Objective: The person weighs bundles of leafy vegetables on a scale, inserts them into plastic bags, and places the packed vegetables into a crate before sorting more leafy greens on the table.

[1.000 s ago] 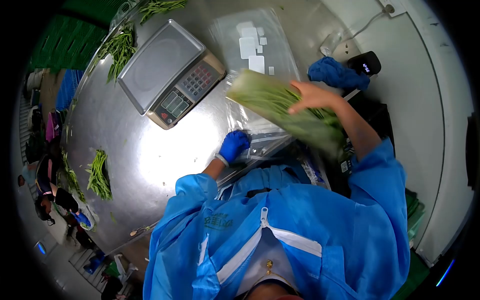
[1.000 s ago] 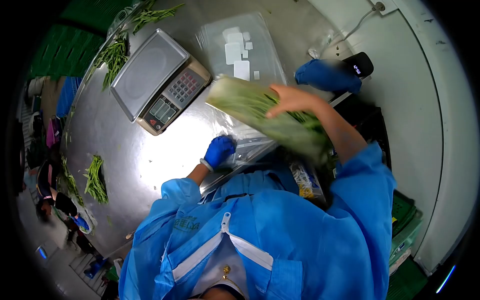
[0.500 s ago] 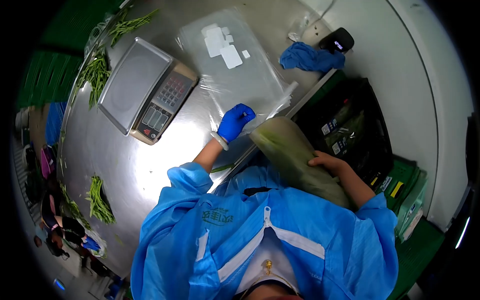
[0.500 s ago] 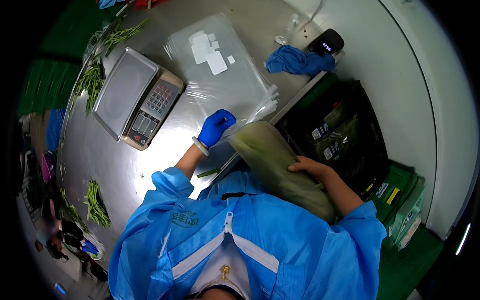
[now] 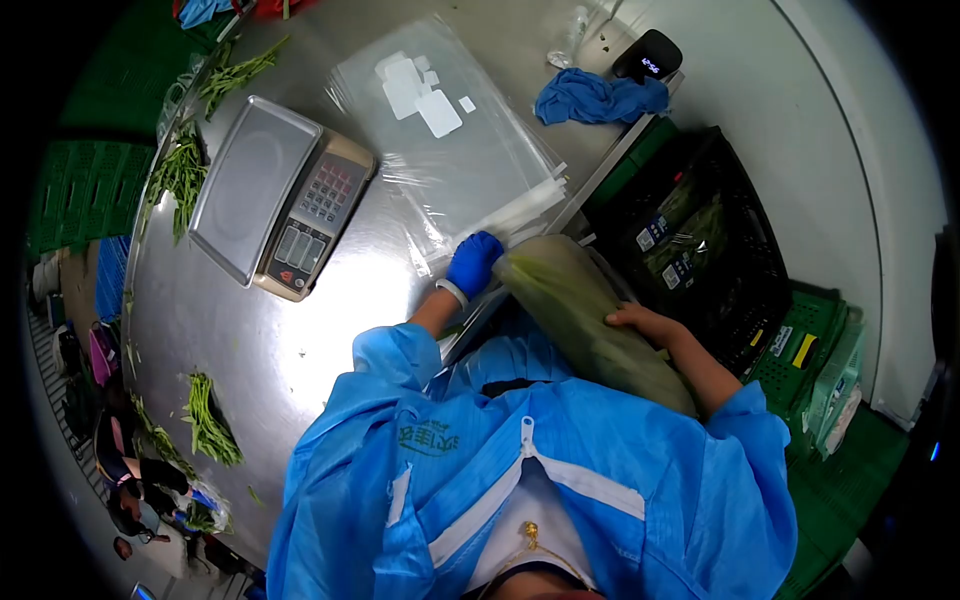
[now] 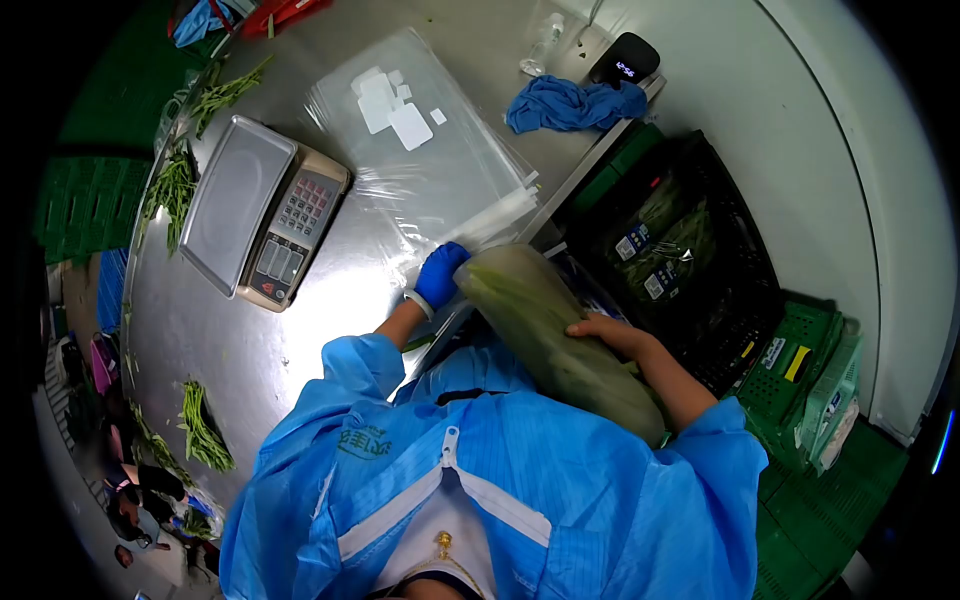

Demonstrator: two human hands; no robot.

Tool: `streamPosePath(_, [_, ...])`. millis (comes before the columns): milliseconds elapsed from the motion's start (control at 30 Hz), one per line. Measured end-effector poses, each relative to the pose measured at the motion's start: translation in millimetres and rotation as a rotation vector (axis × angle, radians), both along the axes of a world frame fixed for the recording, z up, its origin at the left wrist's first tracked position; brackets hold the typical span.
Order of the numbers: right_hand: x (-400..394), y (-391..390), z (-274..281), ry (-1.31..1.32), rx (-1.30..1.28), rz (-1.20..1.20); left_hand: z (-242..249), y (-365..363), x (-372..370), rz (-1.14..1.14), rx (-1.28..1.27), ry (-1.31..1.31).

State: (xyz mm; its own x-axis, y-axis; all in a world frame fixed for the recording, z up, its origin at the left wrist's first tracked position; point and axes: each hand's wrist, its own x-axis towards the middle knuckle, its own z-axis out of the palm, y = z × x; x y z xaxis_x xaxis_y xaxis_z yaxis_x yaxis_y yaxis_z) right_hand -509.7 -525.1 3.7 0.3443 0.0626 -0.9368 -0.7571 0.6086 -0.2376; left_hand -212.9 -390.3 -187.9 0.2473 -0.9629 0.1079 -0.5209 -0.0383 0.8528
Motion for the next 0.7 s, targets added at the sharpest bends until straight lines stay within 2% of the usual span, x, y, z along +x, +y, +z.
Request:
streamPosePath(33, [1.2, 0.0, 1.0, 0.015, -0.032, 0.002, 6.9, -2.2, 0.0, 0.013, -0.003, 0.045])
streamPosePath(67, [1.8, 0.8, 0.7, 0.029, -0.064, -0.001, 13.4, -5.5, -2.3, 0.154, 0.052, 0.266])
streamPosePath(167, [-17.9, -3.1, -24.1, 0.059, 0.027, -0.106, 48.6, -15.1, 6.2, 0.163, -0.061, 0.271])
streamPosePath(200, [-23.1, -0.5, -30.3, 0.078, 0.008, -0.146, 40.8, -14.7, 6.4, 0.058, 0.02, 0.284])
streamPosePath(300, [-25.5, 0.0, -34.0, 0.117, -0.012, -0.152, 12.2, -12.2, -4.7, -0.077, -0.184, -0.324])
streamPosePath(333, [-23.4, -0.5, -32.7, 0.076, 0.019, -0.137, 6.2, -10.5, -5.1, -0.062, -0.111, -0.413])
streamPosePath(433, [-14.0, 0.2, -23.1, 0.007, 0.042, -0.103, -9.1, -15.3, 3.9, -0.047, 0.137, -0.307])
streamPosePath(533, [-3.1, 1.4, -8.2, 0.027, -0.046, -0.074, -5.2, -12.4, 9.5, 0.085, 0.025, 0.194])
streamPosePath(633, [-0.7, 4.8, -5.3, 0.002, -0.044, -0.08, 24.2, -12.0, 15.3, 0.056, -0.047, 0.14])
streamPosePath(700, [-1.2, 3.8, -6.3, -0.029, -0.034, -0.092, 19.3, -9.7, -1.7, 0.076, -0.066, -0.131])
